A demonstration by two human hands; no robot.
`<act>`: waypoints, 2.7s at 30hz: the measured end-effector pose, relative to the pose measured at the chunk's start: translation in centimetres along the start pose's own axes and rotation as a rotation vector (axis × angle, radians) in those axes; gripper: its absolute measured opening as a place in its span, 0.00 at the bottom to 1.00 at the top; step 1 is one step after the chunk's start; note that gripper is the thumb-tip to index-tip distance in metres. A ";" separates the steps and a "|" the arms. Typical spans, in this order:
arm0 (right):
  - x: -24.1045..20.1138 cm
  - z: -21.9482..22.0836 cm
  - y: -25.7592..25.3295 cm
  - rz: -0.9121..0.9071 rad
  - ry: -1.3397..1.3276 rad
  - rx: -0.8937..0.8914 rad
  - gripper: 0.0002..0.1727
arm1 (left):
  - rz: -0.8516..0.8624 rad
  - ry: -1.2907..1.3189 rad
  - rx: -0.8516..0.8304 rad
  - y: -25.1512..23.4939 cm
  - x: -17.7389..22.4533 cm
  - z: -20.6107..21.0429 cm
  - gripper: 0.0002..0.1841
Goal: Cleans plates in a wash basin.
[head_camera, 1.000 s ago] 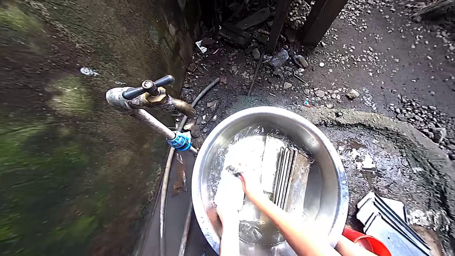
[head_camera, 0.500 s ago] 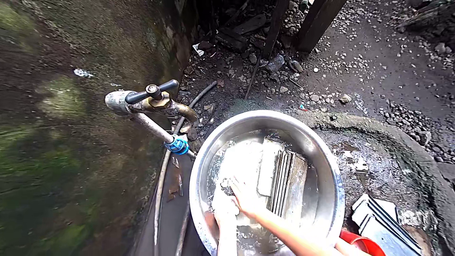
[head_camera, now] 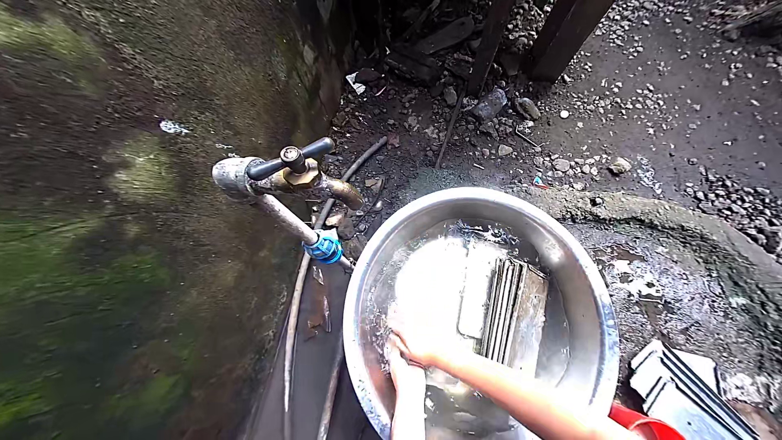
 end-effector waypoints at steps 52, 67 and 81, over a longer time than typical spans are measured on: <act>-2.7 2.9 6.8 0.119 -0.206 0.636 0.19 | 0.191 -0.271 0.004 -0.6 2.4 1.8 0.23; -2.7 4.3 7.3 0.133 -0.202 0.764 0.26 | 0.051 -0.201 0.125 -0.9 1.7 1.0 0.25; 5.6 -0.6 6.2 0.401 -0.174 1.013 0.32 | 0.186 -0.315 -0.074 -2.9 0.5 -1.1 0.23</act>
Point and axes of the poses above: each hand's wrist, its own y-axis away from the middle knuckle, its own z-axis out of the palm, x = y × z, the point moved 4 cm from there along -y, towards the middle knuckle, and after that the axes turned 7 degrees about y, right-handed, at the moved point
